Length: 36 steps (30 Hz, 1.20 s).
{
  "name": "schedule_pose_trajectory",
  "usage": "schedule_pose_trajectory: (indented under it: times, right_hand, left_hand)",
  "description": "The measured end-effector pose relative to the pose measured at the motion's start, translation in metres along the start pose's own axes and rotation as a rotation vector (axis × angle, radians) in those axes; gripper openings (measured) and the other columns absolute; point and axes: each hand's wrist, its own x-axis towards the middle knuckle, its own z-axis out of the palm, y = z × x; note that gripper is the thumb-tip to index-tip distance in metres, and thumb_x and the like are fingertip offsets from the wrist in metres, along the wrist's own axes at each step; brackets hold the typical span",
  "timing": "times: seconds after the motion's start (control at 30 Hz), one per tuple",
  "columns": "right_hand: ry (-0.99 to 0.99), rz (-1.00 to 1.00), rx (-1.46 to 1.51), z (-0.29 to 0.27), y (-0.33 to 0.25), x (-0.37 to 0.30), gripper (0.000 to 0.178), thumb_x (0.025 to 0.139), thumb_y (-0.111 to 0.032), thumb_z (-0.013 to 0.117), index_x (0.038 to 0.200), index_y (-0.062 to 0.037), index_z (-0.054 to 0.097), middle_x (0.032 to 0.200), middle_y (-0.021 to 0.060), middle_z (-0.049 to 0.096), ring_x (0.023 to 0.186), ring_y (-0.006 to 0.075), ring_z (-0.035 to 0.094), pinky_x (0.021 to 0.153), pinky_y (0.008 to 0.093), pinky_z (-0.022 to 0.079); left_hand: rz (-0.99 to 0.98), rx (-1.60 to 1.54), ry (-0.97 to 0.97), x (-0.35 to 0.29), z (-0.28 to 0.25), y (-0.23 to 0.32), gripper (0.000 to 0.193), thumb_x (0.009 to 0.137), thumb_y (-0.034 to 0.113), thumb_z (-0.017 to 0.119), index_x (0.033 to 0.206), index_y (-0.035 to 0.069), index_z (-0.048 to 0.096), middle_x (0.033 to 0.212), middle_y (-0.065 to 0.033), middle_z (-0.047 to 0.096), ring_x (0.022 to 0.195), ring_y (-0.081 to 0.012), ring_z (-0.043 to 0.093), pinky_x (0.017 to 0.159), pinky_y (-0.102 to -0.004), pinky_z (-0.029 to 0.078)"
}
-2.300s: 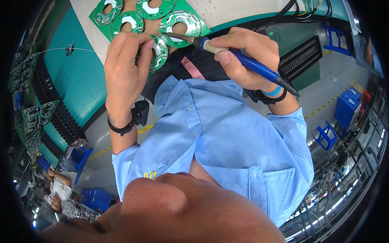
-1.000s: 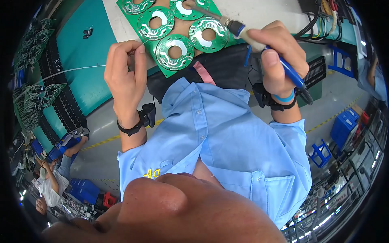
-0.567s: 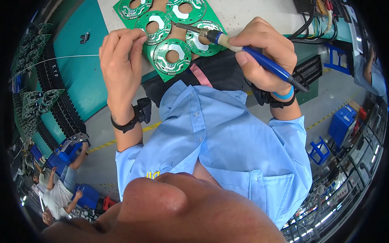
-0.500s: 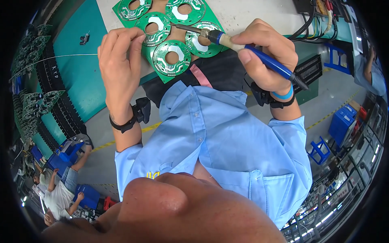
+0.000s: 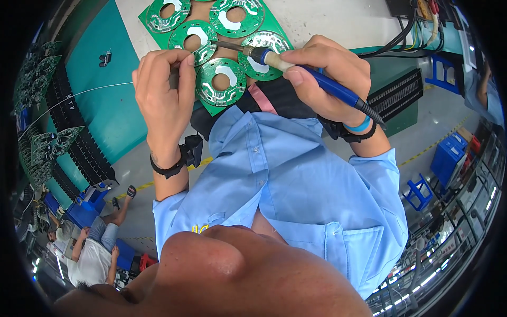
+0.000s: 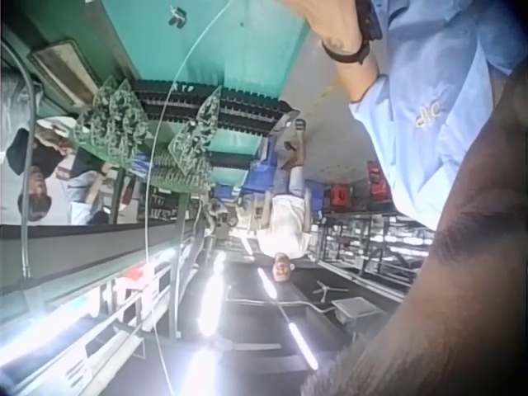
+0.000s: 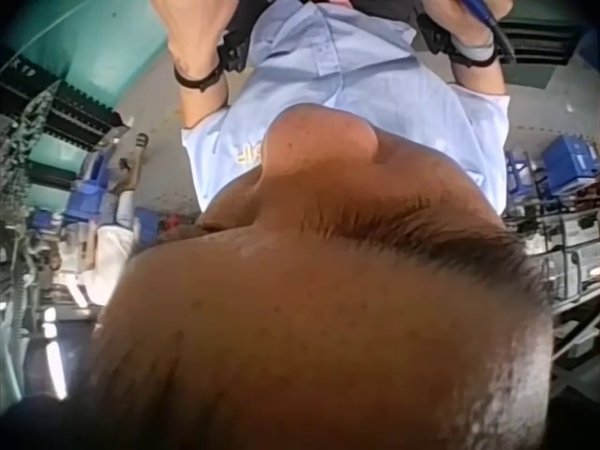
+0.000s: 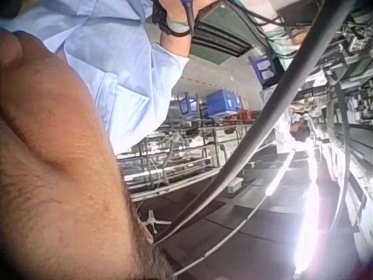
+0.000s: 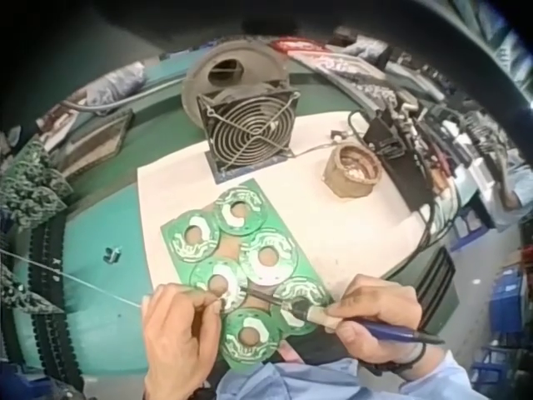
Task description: The person uses a soldering iron and wire to solder components onto a green circuit board. After finishing the first board, they move to another circuit board on the same panel to repeat the process.
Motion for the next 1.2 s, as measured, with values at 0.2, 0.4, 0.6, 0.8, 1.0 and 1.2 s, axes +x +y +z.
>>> schedule_pose_trajectory:
  times: [0.2, 0.4, 0.6, 0.8, 1.0, 1.2]
  right_hand:
    - [-0.013, -0.036, -0.027, 0.0011, 0.0018, -0.0012, 0.02, 0.101, -0.006, 0.066, 0.111, 0.011, 0.069, 0.079, 0.018, 0.071, 0.069, 0.0236, 0.07, 0.062, 0.0317, 0.053]
    - [-0.033, -0.037, -0.055, 0.0028, -0.0039, -0.0016, 0.019, 0.101, -0.005, 0.065, 0.111, 0.0104, 0.069, 0.079, 0.0177, 0.072, 0.069, 0.0232, 0.07, 0.062, 0.0318, 0.054]
    - [-0.032, -0.048, -0.074, 0.005, -0.0056, -0.0038, 0.019, 0.1, -0.004, 0.064, 0.112, 0.0099, 0.069, 0.08, 0.0176, 0.072, 0.07, 0.023, 0.069, 0.063, 0.0317, 0.054]
    - [-0.027, -0.042, -0.071, 0.0059, -0.0055, -0.0053, 0.019, 0.1, -0.005, 0.065, 0.112, 0.0099, 0.068, 0.08, 0.0174, 0.072, 0.07, 0.0228, 0.069, 0.063, 0.0318, 0.054]
    - [-0.008, -0.068, -0.092, 0.0076, -0.0041, -0.0062, 0.019, 0.1, -0.004, 0.065, 0.112, 0.0101, 0.068, 0.081, 0.0173, 0.073, 0.07, 0.0229, 0.069, 0.063, 0.0319, 0.054]
    - [-0.014, -0.072, -0.089, 0.0077, -0.0046, -0.0043, 0.019, 0.099, -0.004, 0.065, 0.112, 0.0103, 0.068, 0.08, 0.0173, 0.073, 0.069, 0.023, 0.069, 0.063, 0.0316, 0.054]
  left_hand:
    - [0.012, 0.001, 0.001, -0.0001, 0.002, -0.0008, 0.013, 0.087, 0.006, 0.079, 0.094, 0.009, 0.068, 0.091, -0.0034, 0.066, 0.083, -0.0239, 0.062, 0.072, -0.0393, 0.037]
    - [0.03, 0.001, 0.01, 0.0, 0.0054, -0.0019, 0.014, 0.087, 0.006, 0.08, 0.094, 0.009, 0.069, 0.09, -0.0031, 0.066, 0.082, -0.0235, 0.062, 0.072, -0.0391, 0.036]
    - [0.03, 0.002, 0.0, 0.0021, 0.0063, 0.0001, 0.015, 0.086, 0.006, 0.081, 0.094, 0.01, 0.069, 0.089, -0.0027, 0.066, 0.082, -0.0233, 0.062, 0.071, -0.039, 0.036]
    - [0.05, 0.0, 0.01, 0.0024, 0.0079, -0.0006, 0.015, 0.085, 0.007, 0.082, 0.093, 0.01, 0.07, 0.089, -0.0025, 0.066, 0.081, -0.0234, 0.062, 0.071, -0.039, 0.036]
    - [0.057, 0.008, 0.02, 0.0055, 0.0085, -0.0005, 0.015, 0.084, 0.007, 0.082, 0.092, 0.011, 0.07, 0.089, -0.0022, 0.065, 0.081, -0.0233, 0.061, 0.07, -0.039, 0.036]
    - [0.063, 0.02, 0.018, 0.0062, 0.0086, -0.0017, 0.014, 0.085, 0.008, 0.082, 0.092, 0.011, 0.07, 0.088, -0.0015, 0.065, 0.081, -0.0229, 0.061, 0.07, -0.039, 0.036]
